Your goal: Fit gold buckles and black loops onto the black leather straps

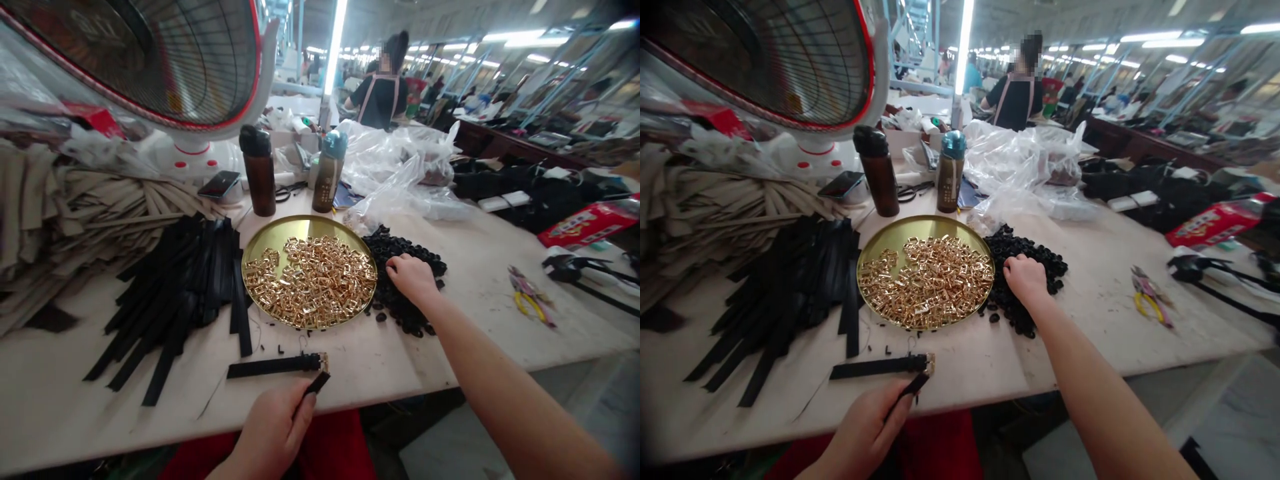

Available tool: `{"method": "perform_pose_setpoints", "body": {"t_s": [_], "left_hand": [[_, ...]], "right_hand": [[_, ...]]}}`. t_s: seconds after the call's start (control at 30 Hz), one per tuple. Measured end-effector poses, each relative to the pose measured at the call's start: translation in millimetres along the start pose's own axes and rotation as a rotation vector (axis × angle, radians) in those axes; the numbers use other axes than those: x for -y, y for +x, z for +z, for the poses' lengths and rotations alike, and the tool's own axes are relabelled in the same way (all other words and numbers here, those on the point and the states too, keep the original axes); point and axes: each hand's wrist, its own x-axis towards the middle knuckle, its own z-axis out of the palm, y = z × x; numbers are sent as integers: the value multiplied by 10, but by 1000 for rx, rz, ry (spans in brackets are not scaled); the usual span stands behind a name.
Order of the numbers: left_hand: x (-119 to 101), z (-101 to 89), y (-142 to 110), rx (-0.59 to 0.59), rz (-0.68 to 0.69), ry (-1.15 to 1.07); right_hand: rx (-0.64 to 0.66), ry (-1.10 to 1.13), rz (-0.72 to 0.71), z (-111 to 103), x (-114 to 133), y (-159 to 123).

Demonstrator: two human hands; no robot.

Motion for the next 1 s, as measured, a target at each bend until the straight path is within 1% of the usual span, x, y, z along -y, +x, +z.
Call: {"method": "perform_pose_setpoints", "body": {"t_s": [0.17, 0.3, 0.4, 0.5, 0.67, 0.73, 0.87, 1.0], "left_hand": [[3, -22, -14, -14, 31, -32], [7, -22, -26, -15, 36, -30], [11, -12, -33, -27, 39, -36], [17, -3, -32, -37, 39, -50], [39, 24, -32, -45, 33, -15], [48, 41, -33, -49, 34, 13], [62, 66, -31, -63, 60, 38], [73, 73, -26, -82, 96, 30]], "right_hand": [[72, -28, -107, -95, -116, -218], [52, -48, -89, -153, -158, -304], [17, -55, -51, -157, -140, -256], [10, -58, -30, -116, -99, -137], [47, -51, -28, -5, -34, 89], [79, -45, -46, 1, -32, 134], [144, -55, -70, -118, -95, 82], [178, -61, -44, -244, -112, -42]]}}
